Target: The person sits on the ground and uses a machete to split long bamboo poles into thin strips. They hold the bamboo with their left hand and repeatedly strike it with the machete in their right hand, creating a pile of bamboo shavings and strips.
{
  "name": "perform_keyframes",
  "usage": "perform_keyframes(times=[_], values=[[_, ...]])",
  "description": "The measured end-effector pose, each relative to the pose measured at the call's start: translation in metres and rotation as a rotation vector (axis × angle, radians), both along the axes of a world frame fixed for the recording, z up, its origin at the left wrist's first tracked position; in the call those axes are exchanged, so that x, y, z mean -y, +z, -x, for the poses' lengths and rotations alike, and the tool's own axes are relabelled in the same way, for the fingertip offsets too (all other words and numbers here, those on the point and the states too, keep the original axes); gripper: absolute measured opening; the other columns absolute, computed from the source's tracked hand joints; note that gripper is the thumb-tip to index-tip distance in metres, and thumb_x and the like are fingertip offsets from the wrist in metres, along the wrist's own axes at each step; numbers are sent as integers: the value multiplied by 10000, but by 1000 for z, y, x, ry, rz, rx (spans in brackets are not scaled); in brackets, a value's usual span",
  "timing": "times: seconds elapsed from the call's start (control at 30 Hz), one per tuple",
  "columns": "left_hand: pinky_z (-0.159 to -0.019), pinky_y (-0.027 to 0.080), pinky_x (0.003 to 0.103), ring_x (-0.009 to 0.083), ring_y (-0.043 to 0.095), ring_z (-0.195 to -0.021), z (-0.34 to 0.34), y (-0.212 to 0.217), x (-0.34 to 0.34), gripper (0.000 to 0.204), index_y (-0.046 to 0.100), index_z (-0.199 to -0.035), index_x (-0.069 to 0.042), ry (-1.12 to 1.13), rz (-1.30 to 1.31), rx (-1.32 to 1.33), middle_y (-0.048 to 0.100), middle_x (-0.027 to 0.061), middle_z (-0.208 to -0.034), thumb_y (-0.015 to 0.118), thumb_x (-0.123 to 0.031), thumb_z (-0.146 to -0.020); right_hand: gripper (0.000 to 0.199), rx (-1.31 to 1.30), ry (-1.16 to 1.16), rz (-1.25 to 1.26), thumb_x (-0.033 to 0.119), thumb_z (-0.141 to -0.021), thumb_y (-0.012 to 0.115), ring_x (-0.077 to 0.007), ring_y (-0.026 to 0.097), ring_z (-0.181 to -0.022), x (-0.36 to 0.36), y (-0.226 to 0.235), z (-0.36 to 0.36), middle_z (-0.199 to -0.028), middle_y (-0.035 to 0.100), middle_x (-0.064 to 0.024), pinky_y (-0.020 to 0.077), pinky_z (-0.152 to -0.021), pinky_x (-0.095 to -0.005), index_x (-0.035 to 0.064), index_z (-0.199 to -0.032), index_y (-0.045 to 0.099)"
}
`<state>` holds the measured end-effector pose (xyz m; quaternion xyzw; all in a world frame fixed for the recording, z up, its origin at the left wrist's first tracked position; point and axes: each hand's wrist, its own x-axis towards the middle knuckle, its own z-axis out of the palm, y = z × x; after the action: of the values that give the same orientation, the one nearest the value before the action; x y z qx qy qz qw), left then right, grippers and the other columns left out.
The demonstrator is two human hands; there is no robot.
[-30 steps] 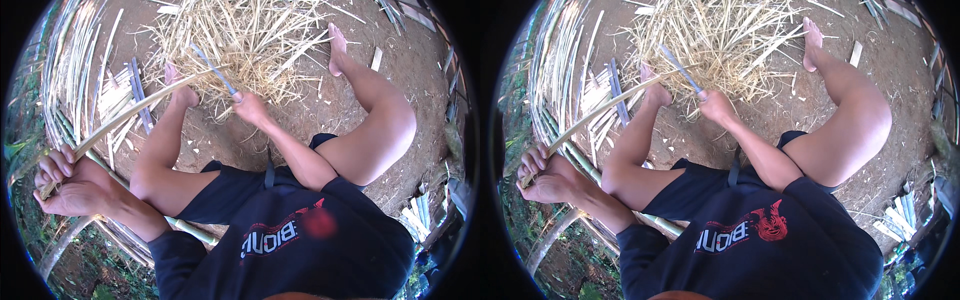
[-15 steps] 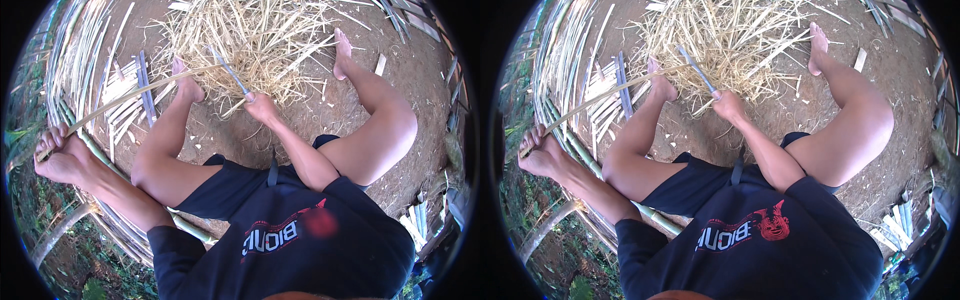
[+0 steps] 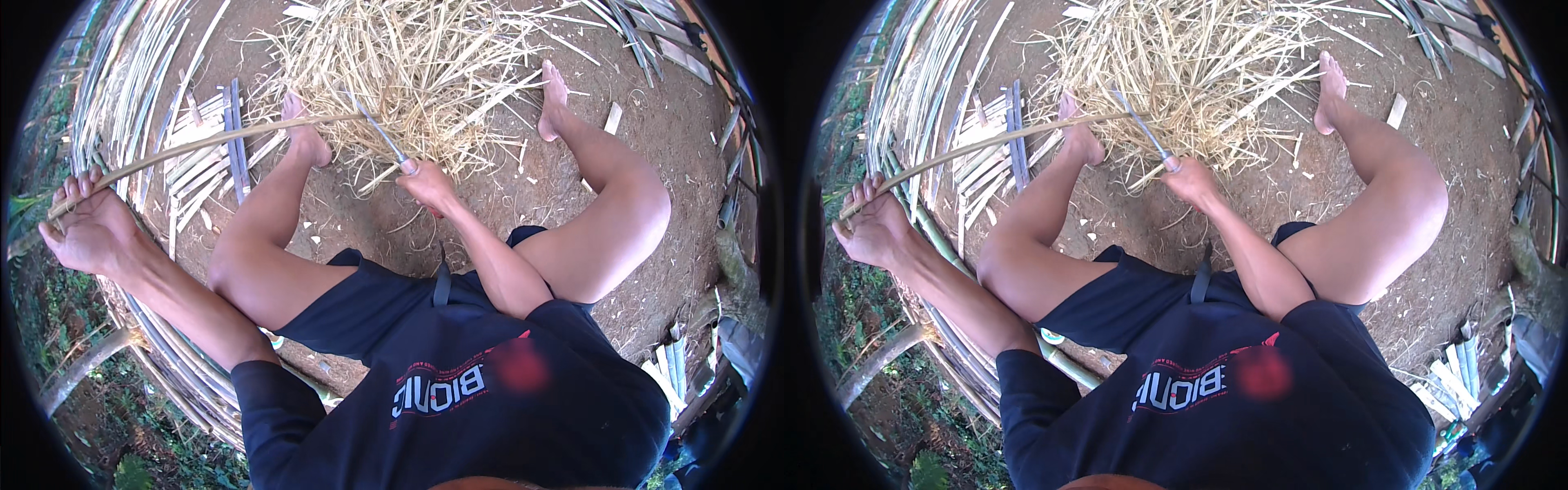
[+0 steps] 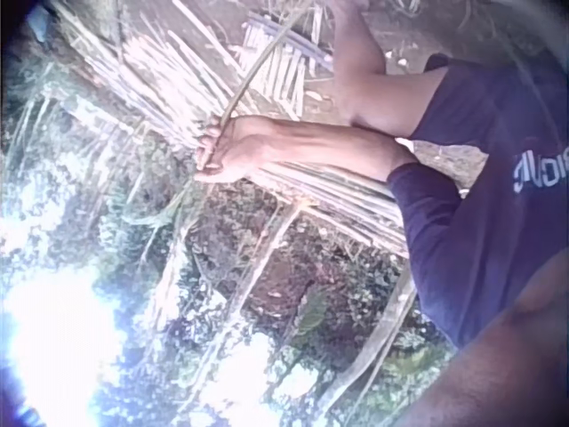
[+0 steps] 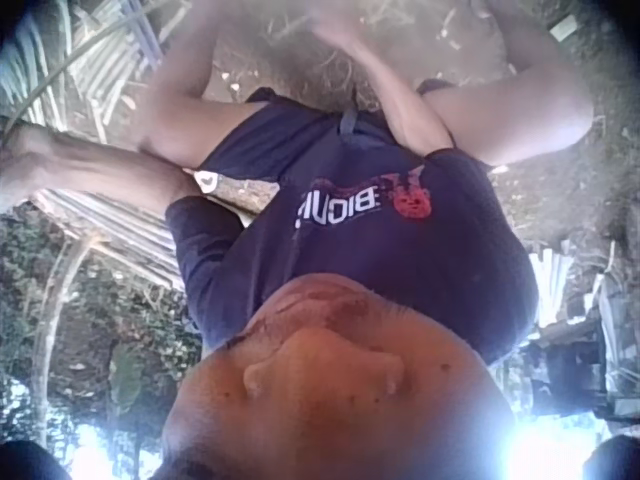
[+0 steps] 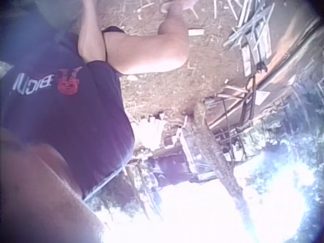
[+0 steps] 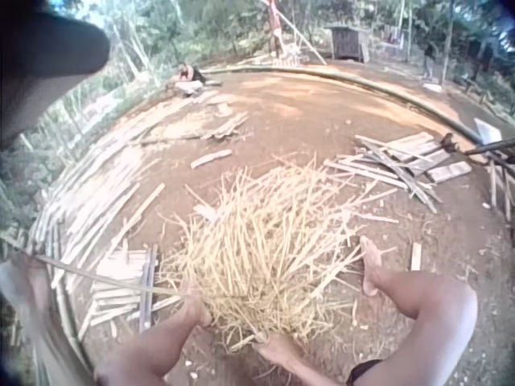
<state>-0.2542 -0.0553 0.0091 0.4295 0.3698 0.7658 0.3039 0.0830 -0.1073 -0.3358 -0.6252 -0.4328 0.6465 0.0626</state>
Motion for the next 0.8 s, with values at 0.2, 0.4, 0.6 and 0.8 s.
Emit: perform_keyframes(times=[0.2, 0.4, 0.6, 0.8], values=[[-756, 358, 434, 246, 385, -712, 9, -4, -8, 357, 421, -844, -11, -4, 15, -6, 401, 137, -768, 262, -293, -992, 193, 125, 90, -74, 206, -895, 546, -118, 456, -525, 14, -50, -13, -630, 458, -5, 428, -505, -310, 76, -1031, 589], [-833, 371, 460, 262, 428, -773, 14, -7, -10, 490, 471, -828, -3, 8, 26, 2, 438, 145, -800, 251, -390, -1033, 193, -48, -92, 120, 244, -892, 616, -107, 507, -491, -1, 19, -15, -644, 526, -24, 423, -446, -307, 55, -905, 579], [-828, 409, 441, 234, 459, -758, -56, -16, -7, 560, 516, -806, -16, 306, 4, -120, 452, 97, -795, 468, -565, -904, 231, -242, 143, -385, 310, -835, 643, -199, 583, -590, 10, 86, 25, -723, 615, -61, 506, -618, -384, 84, -858, 603], [-755, 400, 376, 177, 409, -703, -60, -8, 8, 534, 435, -817, -81, 261, -18, -184, 372, 32, -761, 521, -608, -848, 202, -168, 21, -322, 238, -887, 519, -174, 556, -554, 6, 38, 32, -614, 566, -59, 469, -532, -363, 63, -823, 597]])
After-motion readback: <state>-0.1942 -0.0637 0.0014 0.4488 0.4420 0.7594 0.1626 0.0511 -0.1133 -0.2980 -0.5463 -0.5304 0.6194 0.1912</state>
